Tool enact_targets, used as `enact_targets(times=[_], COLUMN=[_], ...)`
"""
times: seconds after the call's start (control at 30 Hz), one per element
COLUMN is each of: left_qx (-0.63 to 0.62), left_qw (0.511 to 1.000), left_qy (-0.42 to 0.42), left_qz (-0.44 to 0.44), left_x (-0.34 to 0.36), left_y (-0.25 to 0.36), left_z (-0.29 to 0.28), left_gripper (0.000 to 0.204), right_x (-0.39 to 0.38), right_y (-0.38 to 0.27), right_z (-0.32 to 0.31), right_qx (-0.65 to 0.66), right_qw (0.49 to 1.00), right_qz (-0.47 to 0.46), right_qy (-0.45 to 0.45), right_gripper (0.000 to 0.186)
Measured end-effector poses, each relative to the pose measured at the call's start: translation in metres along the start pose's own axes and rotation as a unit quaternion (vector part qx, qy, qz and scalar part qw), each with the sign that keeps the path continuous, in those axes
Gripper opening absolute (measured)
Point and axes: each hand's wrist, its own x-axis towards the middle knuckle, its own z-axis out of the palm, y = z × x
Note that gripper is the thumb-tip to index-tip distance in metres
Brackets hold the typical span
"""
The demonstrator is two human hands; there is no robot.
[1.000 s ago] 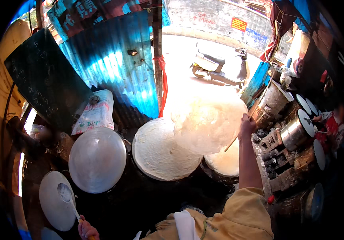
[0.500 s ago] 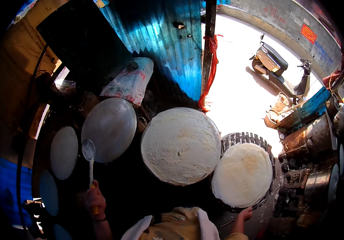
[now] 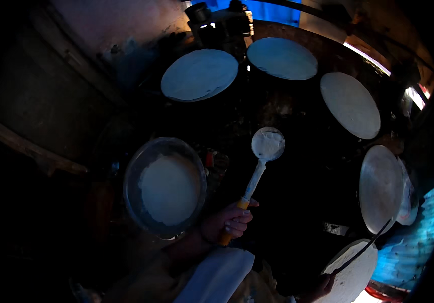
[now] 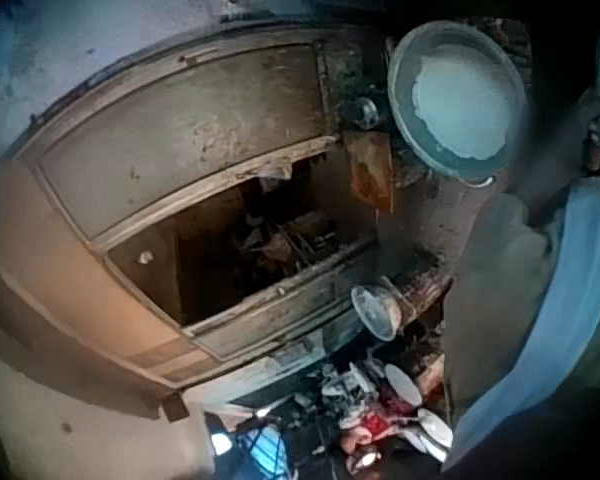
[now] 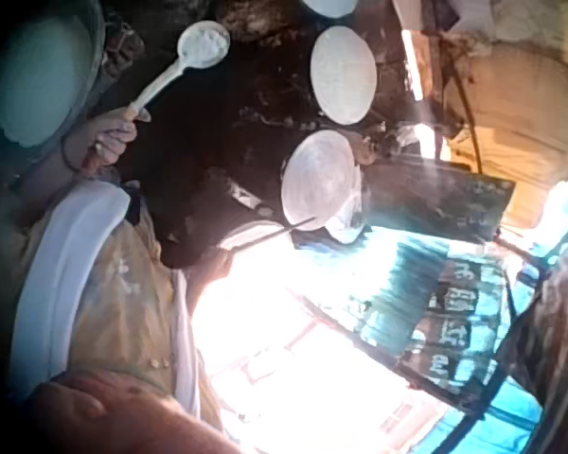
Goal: The person prepares thin crepes by pouring batter from a ladle onto multiple hot circular griddles, spreading the batter into thin layers with a wooden stick, and flipping the cooked crepes by hand.
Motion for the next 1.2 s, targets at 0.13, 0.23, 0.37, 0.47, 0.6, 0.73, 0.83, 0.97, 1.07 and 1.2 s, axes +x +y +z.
enact_targets(times=[0.13, 0.23, 0.37, 0.47, 0.6, 0.73, 0.83, 0.97, 1.07, 1.2], left_qx=[-0.059, 0.099, 0.423, 0.467, 0.585, 0.592, 0.603, 0.577, 0.534, 0.577], left_qw=[0.971, 0.872, 0.604, 0.609, 0.559, 0.628, 0.566, 0.557, 0.601, 0.633], left_qy=[0.129, 0.413, 0.674, 0.641, 0.586, 0.504, 0.559, 0.597, 0.593, 0.516], left_qz=[0.194, 0.245, 0.043, 0.006, -0.037, -0.014, 0.059, 0.021, -0.031, -0.031], left_x=[-0.099, -0.166, -0.182, -0.141, -0.144, -0.199, -0.203, -0.162, -0.137, -0.139], left_y=[0.041, 0.107, 0.167, 0.106, 0.053, 0.073, 0.115, 0.182, 0.15, 0.093], left_z=[-0.113, -0.2, -0.313, -0.419, -0.314, -0.217, -0.248, -0.274, -0.303, -0.289], left_gripper=[0.017, 0.019, 0.026, 0.015, 0.026, 0.035, 0.035, 0.025, 0.027, 0.031], right_x=[-0.008, -0.046, -0.087, -0.069, -0.11, -0.123, -0.128, -0.147, -0.154, -0.186], right_y=[0.017, 0.006, 0.002, 0.034, 0.019, -0.007, -0.005, 0.002, -0.001, -0.004], right_z=[0.079, 0.135, 0.175, 0.183, 0.222, 0.245, 0.259, 0.293, 0.344, 0.428], right_qx=[-0.085, -0.106, -0.178, -0.171, -0.254, -0.23, -0.234, -0.27, -0.345, -0.483], right_qw=[0.952, 0.918, 0.9, 0.86, 0.847, 0.826, 0.819, 0.784, 0.685, 0.462], right_qz=[-0.066, 0.012, 0.099, 0.063, 0.165, 0.14, 0.128, 0.024, -0.22, -0.515], right_qy=[-0.288, -0.382, -0.385, -0.476, -0.436, -0.495, -0.508, -0.558, -0.603, -0.537], right_gripper=[0.039, 0.038, 0.04, 0.037, 0.038, 0.04, 0.039, 0.037, 0.035, 0.019])
